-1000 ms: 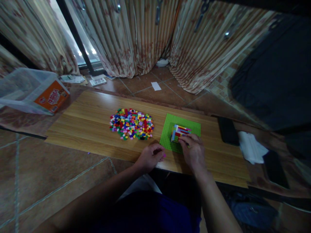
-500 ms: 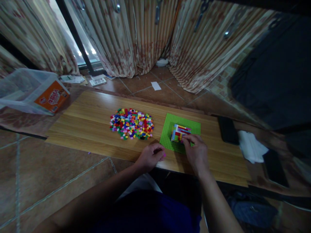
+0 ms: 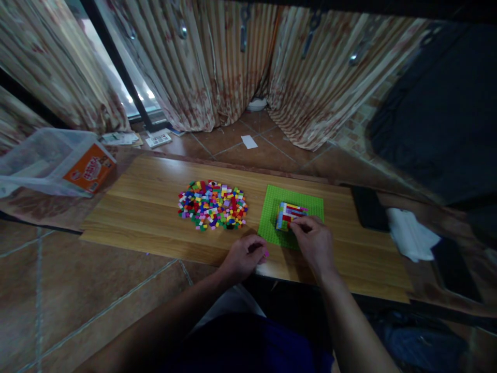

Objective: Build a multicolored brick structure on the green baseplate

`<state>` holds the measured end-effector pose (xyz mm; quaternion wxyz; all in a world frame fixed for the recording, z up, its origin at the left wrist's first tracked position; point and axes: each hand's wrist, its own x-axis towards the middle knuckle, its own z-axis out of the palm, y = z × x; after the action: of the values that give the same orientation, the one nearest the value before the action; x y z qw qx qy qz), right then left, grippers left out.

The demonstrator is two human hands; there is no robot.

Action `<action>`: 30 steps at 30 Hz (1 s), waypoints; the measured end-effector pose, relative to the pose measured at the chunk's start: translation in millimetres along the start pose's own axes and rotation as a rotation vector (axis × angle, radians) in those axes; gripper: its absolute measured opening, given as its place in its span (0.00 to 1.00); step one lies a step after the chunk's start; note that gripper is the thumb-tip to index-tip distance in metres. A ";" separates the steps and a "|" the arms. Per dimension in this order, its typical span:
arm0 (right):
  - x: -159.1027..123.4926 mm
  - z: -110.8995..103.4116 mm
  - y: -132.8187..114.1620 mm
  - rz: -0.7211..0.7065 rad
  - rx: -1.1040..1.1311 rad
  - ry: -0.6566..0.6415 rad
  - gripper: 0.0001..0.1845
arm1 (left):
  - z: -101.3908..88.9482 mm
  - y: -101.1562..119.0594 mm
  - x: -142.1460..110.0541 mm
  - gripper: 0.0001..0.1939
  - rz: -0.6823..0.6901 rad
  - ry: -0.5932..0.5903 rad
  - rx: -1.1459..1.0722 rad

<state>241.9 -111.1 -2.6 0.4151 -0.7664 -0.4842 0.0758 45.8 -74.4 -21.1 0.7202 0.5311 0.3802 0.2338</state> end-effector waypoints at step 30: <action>-32.5 105.0 -87.3 -0.254 -0.035 -0.199 0.12 | -109.6 30.9 -1.7 0.08 0.378 0.497 0.397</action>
<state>111.3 -61.9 -17.5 0.3579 -0.6949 -0.6173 0.0895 -40.4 -1.1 -7.6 0.4329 0.6483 0.4766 0.4065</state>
